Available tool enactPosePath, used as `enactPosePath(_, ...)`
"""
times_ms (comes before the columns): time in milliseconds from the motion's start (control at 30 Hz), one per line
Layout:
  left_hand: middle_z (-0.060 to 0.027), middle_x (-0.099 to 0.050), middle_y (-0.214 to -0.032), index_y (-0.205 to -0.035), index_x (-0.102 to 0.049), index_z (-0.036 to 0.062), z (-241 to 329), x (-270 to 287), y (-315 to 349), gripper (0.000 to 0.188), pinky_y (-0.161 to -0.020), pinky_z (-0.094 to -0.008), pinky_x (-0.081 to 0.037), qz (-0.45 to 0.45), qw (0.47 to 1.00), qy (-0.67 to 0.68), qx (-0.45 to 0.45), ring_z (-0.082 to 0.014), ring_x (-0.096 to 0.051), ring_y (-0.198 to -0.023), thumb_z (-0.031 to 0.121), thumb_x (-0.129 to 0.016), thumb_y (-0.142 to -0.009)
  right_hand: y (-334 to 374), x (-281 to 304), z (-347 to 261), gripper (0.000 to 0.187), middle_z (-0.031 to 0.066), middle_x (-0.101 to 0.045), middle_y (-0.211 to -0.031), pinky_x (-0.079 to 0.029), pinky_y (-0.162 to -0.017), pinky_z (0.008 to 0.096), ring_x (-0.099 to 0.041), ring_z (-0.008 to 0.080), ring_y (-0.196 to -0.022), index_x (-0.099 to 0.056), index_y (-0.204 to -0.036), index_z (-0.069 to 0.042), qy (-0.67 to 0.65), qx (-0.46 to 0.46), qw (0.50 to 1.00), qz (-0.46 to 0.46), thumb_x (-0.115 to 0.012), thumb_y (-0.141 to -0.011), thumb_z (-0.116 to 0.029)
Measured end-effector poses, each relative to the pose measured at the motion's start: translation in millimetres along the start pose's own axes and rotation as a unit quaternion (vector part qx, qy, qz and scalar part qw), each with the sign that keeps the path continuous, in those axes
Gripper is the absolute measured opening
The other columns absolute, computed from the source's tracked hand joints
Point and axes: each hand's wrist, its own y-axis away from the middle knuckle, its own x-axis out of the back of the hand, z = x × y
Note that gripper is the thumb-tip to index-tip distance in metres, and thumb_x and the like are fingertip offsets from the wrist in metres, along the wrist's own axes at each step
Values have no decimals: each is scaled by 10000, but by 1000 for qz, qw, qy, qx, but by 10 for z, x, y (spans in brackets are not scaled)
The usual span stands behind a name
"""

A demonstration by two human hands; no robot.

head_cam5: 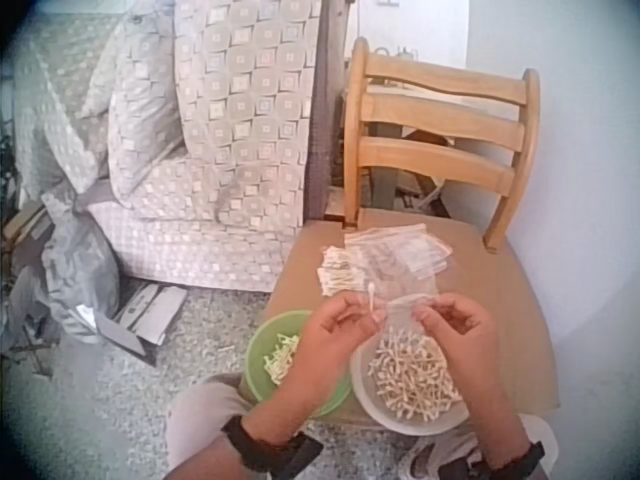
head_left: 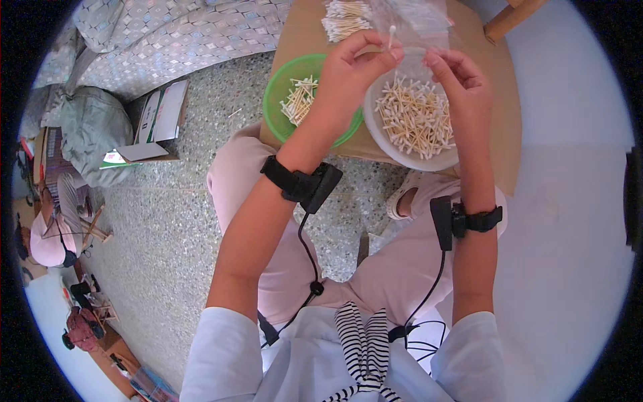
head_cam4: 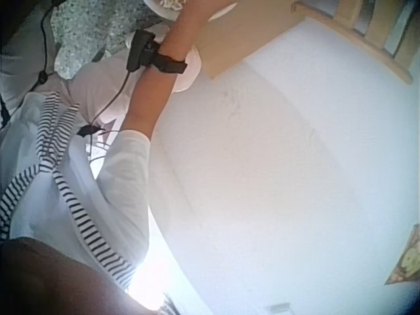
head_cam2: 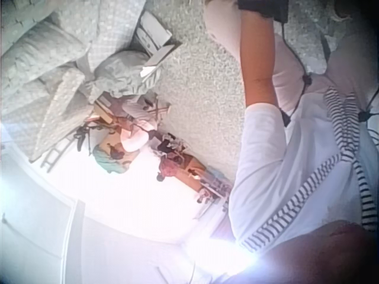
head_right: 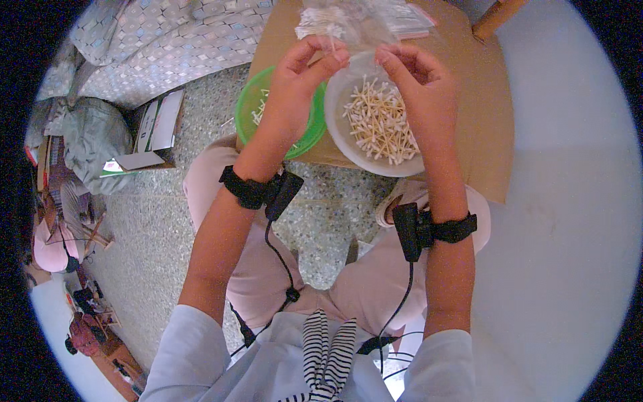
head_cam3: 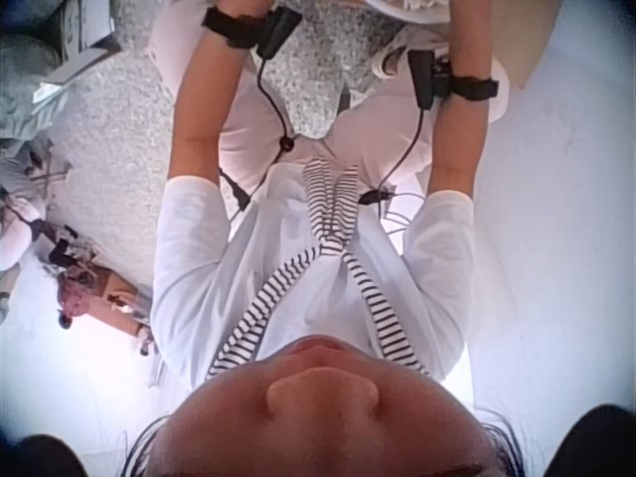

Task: Packing cotton swabs into small plastic bags.

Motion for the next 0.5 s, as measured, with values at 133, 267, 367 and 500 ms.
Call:
enactPosePath(133,-14,-638,-1005,-1044,-619,62,-26,11,-8,215,-807,-253,-414,16,1000,0,20,-109,-568,-944,173,-648,-862,-3,-7,7,194,28,-671,-861,-478,-720,218,-603,85,-782,-683,-954,-20,14,7,1000,22,-712,-817,-154)
enactPosePath(267,-7,-637,-1032,-1088,-623,77,-6,33,-11,253,-789,-244,-404,-7,1000,-4,30,-95,-558,-928,191,-649,-864,4,-13,-2,188,25,-671,-857,-477,-711,213,-599,78,-774,-683,-950,-19,3,18,1000,24,-715,-813,-143)
enactPosePath(367,-6,-635,-1026,-1103,-616,74,-1,25,-8,270,-783,-244,-408,-8,1000,-18,24,-90,-557,-918,181,-655,-859,-7,-9,-7,190,29,-672,-860,-477,-712,212,-602,81,-772,-681,-952,-14,15,11,999,36,-716,-811,-136)
enactPosePath(500,-22,-632,-999,-1114,-591,62,-7,-1,-17,297,-786,-244,-433,18,1000,-14,5,-93,-569,-904,131,-671,-836,-18,-3,15,186,37,-676,-868,-481,-709,211,-609,86,-774,-680,-949,-8,8,16,999,38,-717,-807,-123)
